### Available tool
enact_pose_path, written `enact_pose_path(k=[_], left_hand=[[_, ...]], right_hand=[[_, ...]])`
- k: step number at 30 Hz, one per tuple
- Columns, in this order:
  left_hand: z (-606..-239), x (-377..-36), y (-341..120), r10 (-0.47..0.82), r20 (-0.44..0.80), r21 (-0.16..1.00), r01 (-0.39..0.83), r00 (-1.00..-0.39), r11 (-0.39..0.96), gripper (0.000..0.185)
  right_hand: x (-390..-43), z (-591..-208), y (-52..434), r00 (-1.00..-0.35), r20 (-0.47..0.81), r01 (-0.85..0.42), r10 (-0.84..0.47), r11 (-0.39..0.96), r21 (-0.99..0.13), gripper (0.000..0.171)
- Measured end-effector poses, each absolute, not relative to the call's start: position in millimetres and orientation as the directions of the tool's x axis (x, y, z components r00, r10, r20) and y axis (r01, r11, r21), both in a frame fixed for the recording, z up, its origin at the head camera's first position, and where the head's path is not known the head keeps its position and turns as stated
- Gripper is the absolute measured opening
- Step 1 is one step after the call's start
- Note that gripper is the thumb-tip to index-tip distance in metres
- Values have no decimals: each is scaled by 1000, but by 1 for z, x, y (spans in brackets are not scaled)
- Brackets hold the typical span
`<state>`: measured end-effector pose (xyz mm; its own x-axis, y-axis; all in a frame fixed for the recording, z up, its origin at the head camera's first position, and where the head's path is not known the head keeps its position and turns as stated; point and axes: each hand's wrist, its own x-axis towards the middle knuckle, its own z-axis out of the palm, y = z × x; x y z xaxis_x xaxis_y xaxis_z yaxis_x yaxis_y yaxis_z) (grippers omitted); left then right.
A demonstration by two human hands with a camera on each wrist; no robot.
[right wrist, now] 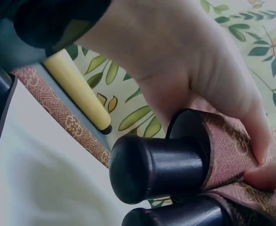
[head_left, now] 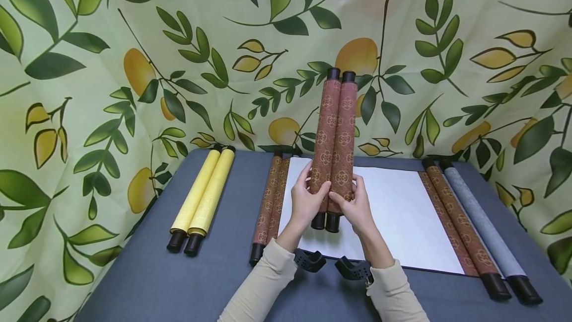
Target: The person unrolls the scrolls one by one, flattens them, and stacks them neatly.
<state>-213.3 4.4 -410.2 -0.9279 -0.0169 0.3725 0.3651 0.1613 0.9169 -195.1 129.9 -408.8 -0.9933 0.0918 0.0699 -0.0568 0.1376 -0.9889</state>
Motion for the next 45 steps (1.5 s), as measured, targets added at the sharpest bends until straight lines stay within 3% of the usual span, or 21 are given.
enact_pose_path(k=[5,13,22,30,35,45], left_hand=[[-417,-211,11,-48,443,855,406,-895,322,60],[-423,-211,14,-49,538,758,458,-841,464,61],[-424,-217,8,-19,648,657,546,-762,520,57],[-422,-215,11,-33,646,698,572,-763,430,51],[-420,-215,10,-38,592,771,552,-805,317,53],[-418,-220,3,37,495,862,496,-868,103,77]], right_hand=[[-195,-410,128,-986,104,-86,128,139,-986,63],[-195,-411,125,-973,177,-151,150,172,-973,62],[-195,-412,122,-955,261,-227,139,223,-948,59],[-197,-416,124,-932,308,-260,190,242,-935,65],[-198,-414,127,-933,289,-240,214,229,-943,69],[-202,-417,134,-945,237,-201,228,169,-965,72]])
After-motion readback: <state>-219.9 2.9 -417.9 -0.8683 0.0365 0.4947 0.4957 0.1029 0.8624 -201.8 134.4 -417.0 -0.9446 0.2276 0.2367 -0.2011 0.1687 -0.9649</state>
